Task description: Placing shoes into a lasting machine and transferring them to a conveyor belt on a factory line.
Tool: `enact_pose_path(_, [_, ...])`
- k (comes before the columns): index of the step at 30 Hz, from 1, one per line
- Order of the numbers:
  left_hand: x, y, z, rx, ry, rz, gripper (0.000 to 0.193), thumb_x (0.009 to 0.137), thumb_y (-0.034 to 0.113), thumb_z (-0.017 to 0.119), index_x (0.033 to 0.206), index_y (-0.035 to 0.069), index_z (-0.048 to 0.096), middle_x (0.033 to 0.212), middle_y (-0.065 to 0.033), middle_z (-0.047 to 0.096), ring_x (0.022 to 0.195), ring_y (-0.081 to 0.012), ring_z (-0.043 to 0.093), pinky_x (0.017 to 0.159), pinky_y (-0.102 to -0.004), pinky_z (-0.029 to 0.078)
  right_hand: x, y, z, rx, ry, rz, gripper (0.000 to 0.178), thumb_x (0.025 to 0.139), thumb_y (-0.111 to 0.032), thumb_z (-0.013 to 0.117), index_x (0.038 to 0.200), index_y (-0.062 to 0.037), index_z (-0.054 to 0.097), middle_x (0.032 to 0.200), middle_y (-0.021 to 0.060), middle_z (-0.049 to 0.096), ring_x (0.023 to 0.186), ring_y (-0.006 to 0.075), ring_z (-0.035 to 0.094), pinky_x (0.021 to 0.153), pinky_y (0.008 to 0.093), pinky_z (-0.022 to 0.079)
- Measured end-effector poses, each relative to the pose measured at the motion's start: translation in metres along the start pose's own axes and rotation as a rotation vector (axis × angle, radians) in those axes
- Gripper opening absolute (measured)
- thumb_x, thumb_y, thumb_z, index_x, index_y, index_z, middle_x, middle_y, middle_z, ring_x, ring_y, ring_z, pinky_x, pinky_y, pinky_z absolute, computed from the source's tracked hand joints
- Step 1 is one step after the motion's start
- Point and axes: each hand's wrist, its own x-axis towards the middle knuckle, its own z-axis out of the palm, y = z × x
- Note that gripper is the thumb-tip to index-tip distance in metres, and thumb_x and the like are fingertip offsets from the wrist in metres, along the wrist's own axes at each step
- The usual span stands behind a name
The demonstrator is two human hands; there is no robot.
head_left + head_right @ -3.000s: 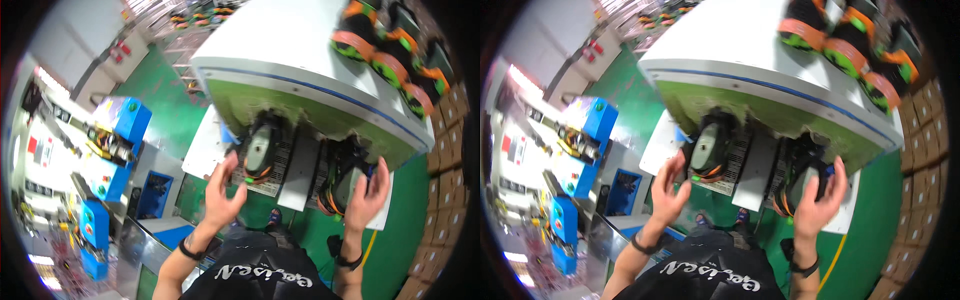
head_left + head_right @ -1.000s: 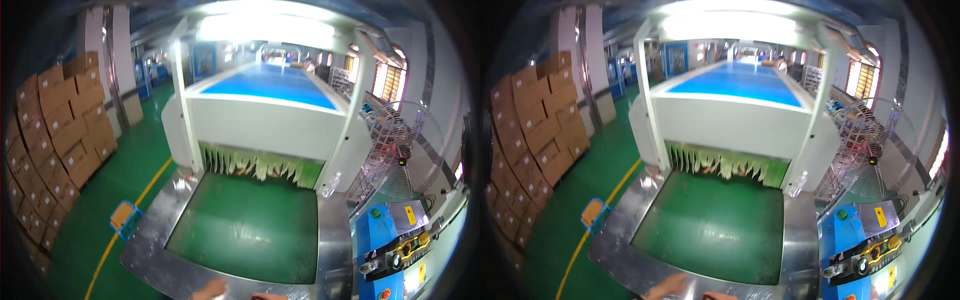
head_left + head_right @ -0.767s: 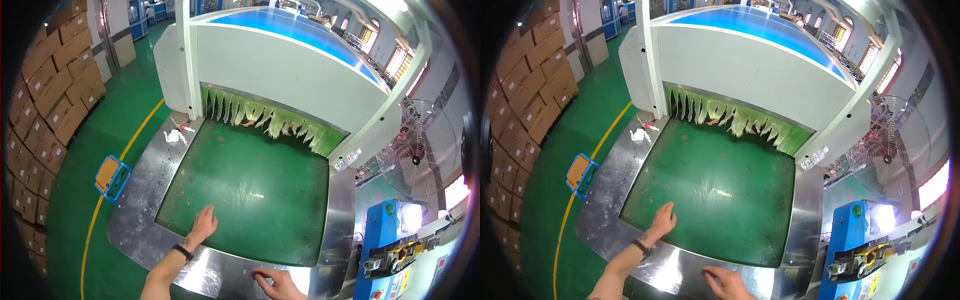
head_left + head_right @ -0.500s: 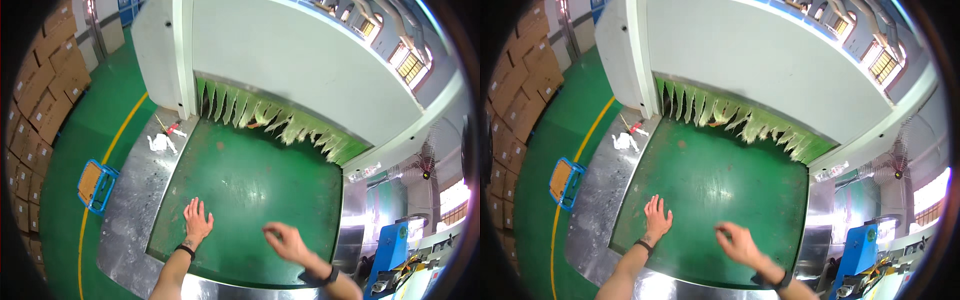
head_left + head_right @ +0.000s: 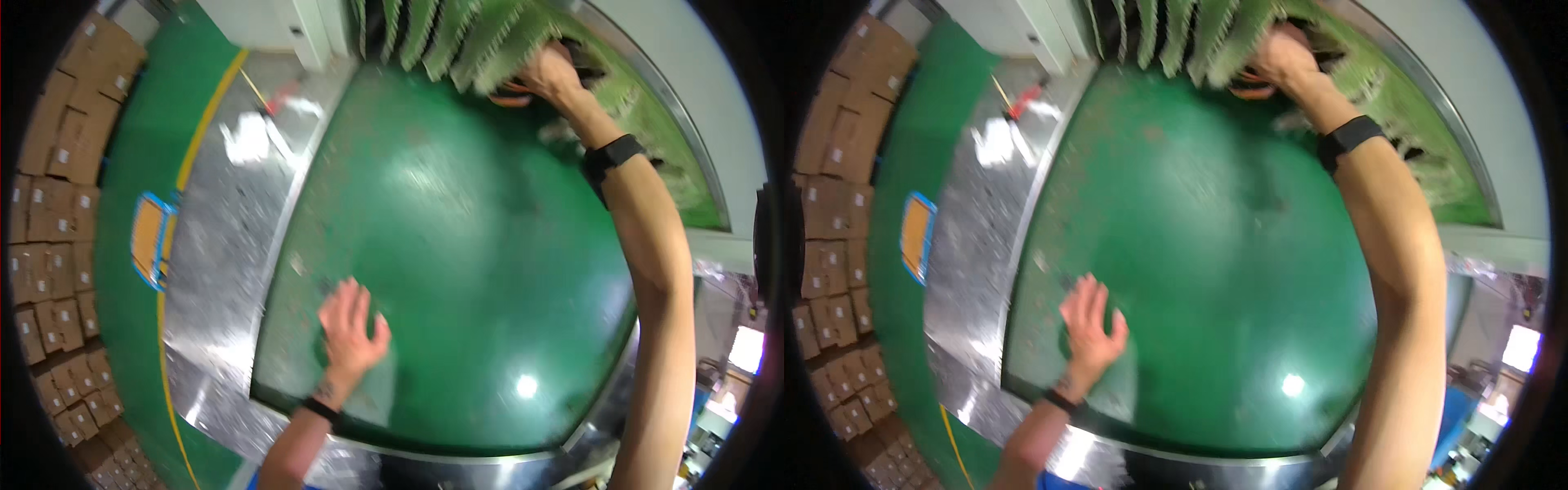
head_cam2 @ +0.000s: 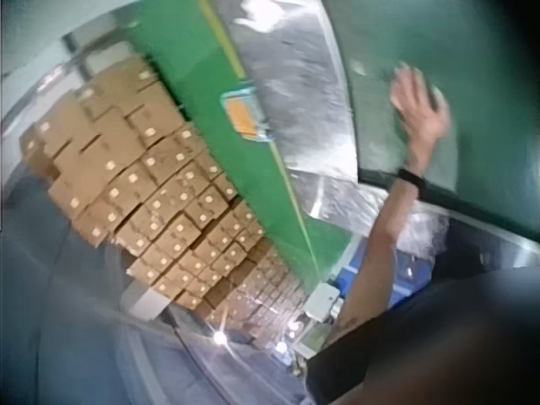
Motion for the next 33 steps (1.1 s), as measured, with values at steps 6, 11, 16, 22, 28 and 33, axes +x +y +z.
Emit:
enact_pose_path(6, [-0.001,0.004,-0.037,0.056,0.134,0.053,0.048,0.078,0.02,0.063,0.121,0.0,0.055,0.139,-0.018,0.044,0.129,-0.0325,0.042,0.106,-0.0477,0.033,-0.227,-0.067,-0.213,1.18,0.056,0.666,0.048,0.078,-0.037,0.074,0.108,-0.0023,0.06,0.092,0.0191,0.067,0.079,0.0359,0.066,0.068,0.0425,0.053])
enact_pose_path(11, [0.001,0.016,-0.04,-0.142,0.056,-0.146,0.049,0.079,0.022,0.065,0.121,-0.001,0.055,0.137,-0.0205,0.046,0.127,-0.0343,0.044,0.104,-0.0481,0.036,-0.441,-0.109,-0.43,1.616,-0.63,1.335,0.042,0.077,-0.035,0.074,0.081,0.0056,0.065,0.075,0.0179,0.068,0.071,0.0207,0.065,0.066,0.0372,0.051])
enact_pose_path(16, [-0.065,0.148,-0.11,-0.979,-0.611,-0.204,0.067,0.082,0.025,0.071,0.134,-0.003,0.041,0.145,-0.0224,0.037,0.136,-0.0339,0.036,0.107,-0.0452,0.035,-0.667,-0.144,-0.595,1.303,-0.619,1.813,0.041,0.071,-0.029,0.076,0.083,0.009,0.066,0.077,0.0188,0.068,0.073,0.0208,0.065,0.069,0.0369,0.051])
enact_pose_path(22, [-0.183,0.279,-0.135,-1.319,-1.065,-0.177,0.09,0.083,0.019,0.068,0.149,0.001,0.011,0.151,-0.0236,0.024,0.142,-0.0335,0.023,0.113,-0.0443,0.025,-0.644,-0.067,-0.679,1.234,-0.355,2.02,0.046,0.075,-0.038,0.077,0.092,0.003,0.064,0.074,0.0144,0.067,0.063,0.0142,0.061,0.057,0.0319,0.049])
enact_pose_path(28, [-0.239,0.399,-0.19,-1.813,-1.604,-0.06,0.076,0.09,0.036,0.051,0.147,-0.002,0.018,0.133,-0.0205,0.05,0.117,-0.0348,0.056,0.1,-0.0517,0.045,-0.688,-0.093,-0.751,1.656,0.276,1.894,0.063,0.082,-0.032,0.071,0.129,-0.0012,0.044,0.106,0.0214,0.065,0.093,0.0375,0.065,0.083,0.0383,0.051])
enact_pose_path(33, [-0.336,0.44,-0.207,-1.543,-1.527,0.346,0.079,0.082,0.045,0.061,0.142,-0.001,0.036,0.139,-0.017,0.046,0.122,-0.0331,0.052,0.099,-0.0474,0.046,-0.792,-0.118,-0.797,1.715,0.597,1.669,0.062,0.08,-0.019,0.073,0.131,0.0006,0.044,0.115,0.0131,0.062,0.107,0.022,0.058,0.097,0.0333,0.044])
